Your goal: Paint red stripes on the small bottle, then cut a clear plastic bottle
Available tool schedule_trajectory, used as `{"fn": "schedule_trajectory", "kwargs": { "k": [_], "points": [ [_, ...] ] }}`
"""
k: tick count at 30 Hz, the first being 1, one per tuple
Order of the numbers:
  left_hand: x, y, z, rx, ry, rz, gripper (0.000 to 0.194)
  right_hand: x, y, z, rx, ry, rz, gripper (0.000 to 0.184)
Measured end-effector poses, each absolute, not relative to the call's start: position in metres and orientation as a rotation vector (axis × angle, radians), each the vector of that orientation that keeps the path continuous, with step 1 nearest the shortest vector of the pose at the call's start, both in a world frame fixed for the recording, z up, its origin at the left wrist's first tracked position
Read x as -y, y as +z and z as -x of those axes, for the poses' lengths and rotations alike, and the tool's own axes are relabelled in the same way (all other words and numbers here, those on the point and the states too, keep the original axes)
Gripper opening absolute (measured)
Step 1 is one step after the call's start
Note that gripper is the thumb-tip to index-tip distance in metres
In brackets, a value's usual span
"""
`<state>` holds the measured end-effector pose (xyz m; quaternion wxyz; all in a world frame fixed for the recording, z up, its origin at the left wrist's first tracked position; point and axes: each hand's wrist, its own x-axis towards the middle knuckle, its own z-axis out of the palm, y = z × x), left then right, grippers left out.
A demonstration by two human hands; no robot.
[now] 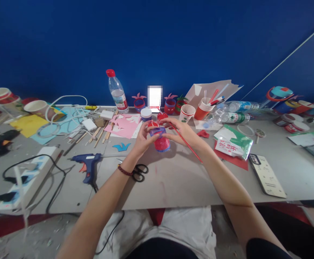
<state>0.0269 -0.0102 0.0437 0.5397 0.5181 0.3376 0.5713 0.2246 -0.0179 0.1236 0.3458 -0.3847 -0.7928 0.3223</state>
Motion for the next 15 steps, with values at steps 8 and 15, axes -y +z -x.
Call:
{"fn": "schedule_trajectory", "kwargs": {
  "k": [8,15],
  "points": [
    [0.0116,0.0425,-0.0288,-0.82,1.335,-1.273,0.07,0.0166,0.1191,-0.2236,1.989,0.897,1.042,0.044],
    [0.0111,0.0416,-0.0281,-0.796,1.302,-1.229,0.076,0.0174,0.1202,-0.2254,1.999,0.913,1.04,0.045]
  ]
}}
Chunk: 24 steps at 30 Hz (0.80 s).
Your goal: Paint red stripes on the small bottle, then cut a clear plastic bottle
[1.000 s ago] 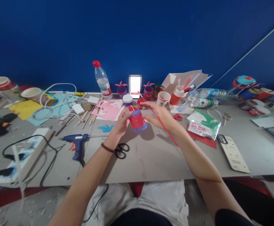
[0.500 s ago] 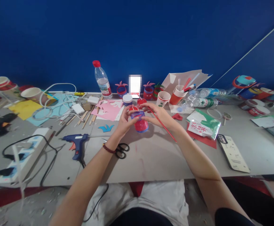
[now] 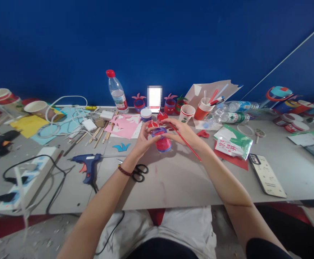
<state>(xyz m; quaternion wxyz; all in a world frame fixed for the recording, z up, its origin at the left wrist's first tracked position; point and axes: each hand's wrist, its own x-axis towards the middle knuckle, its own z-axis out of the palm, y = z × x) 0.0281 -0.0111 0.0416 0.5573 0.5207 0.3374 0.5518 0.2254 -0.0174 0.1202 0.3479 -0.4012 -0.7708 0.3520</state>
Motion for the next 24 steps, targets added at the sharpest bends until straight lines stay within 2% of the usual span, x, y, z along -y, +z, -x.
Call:
{"fn": "schedule_trajectory", "kwargs": {
  "k": [10,24],
  "points": [
    [0.008,0.038,-0.027,-0.745,1.25,-1.233,0.087,0.017,0.121,-0.227,2.035,0.907,1.03,0.05],
    [0.008,0.036,-0.026,-0.647,1.223,-1.293,0.081,0.021,0.135,-0.227,2.125,0.806,1.093,0.05]
  ]
}}
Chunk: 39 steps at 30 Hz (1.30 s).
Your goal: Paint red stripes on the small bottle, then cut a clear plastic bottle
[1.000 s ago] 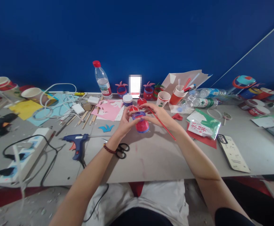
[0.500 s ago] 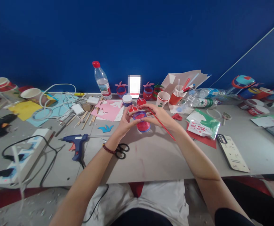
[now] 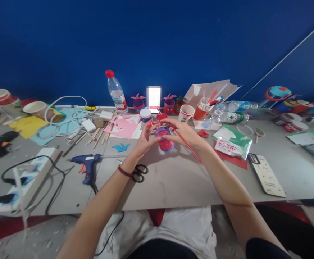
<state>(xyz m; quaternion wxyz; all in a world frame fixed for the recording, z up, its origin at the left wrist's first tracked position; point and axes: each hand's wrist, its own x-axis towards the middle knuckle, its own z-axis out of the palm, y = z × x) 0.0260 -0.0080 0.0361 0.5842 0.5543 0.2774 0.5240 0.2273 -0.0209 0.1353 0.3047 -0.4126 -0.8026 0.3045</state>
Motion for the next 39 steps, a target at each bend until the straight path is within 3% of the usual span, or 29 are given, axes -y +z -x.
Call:
{"fn": "schedule_trajectory", "kwargs": {
  "k": [6,11,17,39],
  "points": [
    [0.0,0.032,-0.023,-0.79,1.389,-1.196,0.066,0.012,0.136,-0.239,1.992,0.557,1.114,0.045],
    [0.0,0.034,-0.023,-0.826,1.397,-1.147,0.058,-0.008,0.121,-0.259,1.839,0.296,1.165,0.052],
    [0.002,0.034,-0.024,-0.827,1.385,-1.136,0.048,-0.029,0.096,-0.271,1.9,0.118,1.158,0.042],
    [0.002,0.033,-0.024,-0.809,1.373,-1.136,0.052,-0.042,0.053,-0.262,1.961,-0.2,1.365,0.024]
  ]
}}
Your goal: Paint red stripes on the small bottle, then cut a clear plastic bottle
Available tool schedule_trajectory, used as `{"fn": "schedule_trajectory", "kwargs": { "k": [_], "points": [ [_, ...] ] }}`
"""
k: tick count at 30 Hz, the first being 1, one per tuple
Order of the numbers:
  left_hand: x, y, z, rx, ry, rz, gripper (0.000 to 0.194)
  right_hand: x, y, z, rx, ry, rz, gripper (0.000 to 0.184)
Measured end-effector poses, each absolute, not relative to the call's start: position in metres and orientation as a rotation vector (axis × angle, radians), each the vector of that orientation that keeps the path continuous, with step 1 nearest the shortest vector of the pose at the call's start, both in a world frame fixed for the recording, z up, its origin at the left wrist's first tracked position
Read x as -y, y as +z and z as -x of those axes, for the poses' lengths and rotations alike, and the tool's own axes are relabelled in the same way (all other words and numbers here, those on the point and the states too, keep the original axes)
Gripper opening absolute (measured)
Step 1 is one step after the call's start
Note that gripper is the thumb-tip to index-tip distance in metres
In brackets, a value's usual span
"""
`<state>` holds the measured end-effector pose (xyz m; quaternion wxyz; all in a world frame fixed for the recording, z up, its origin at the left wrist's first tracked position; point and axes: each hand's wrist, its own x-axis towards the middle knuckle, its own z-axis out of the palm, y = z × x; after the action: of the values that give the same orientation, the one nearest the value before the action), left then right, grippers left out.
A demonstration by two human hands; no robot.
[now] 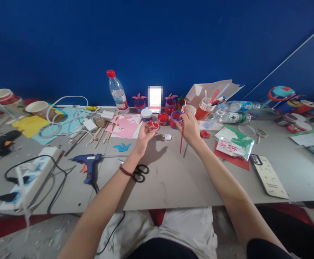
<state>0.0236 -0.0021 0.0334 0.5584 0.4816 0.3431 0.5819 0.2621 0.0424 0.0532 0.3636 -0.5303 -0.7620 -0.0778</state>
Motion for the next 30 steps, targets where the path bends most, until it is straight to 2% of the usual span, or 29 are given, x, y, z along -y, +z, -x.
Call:
{"fn": "schedule_trajectory", "kwargs": {
  "k": [4,10,15,18,21,24,27,30],
  "points": [
    [0.002,0.033,-0.023,-0.799,1.352,-1.148,0.052,-0.042,0.056,-0.262,1.927,-0.162,1.37,0.017],
    [0.002,0.034,-0.023,-0.802,1.346,-1.136,0.05,-0.035,0.083,-0.263,1.78,-0.033,1.259,0.02],
    [0.006,0.041,-0.023,-0.838,1.306,-1.143,0.045,-0.03,0.111,-0.279,1.621,0.174,1.24,0.031],
    [0.008,0.044,-0.024,-0.852,1.288,-1.158,0.047,-0.03,0.117,-0.293,1.554,0.245,1.261,0.044],
    [0.008,0.045,-0.026,-0.859,1.285,-1.187,0.049,-0.031,0.117,-0.302,1.509,0.284,1.246,0.049],
    [0.008,0.045,-0.027,-0.857,1.281,-1.198,0.049,-0.034,0.114,-0.306,1.482,0.315,1.217,0.047],
    [0.008,0.046,-0.027,-0.843,1.29,-1.213,0.047,-0.04,0.109,-0.308,1.459,0.315,1.201,0.036],
    [0.008,0.043,-0.027,-0.82,1.303,-1.232,0.043,-0.049,0.1,-0.309,1.339,0.46,1.166,0.029]
  ]
}}
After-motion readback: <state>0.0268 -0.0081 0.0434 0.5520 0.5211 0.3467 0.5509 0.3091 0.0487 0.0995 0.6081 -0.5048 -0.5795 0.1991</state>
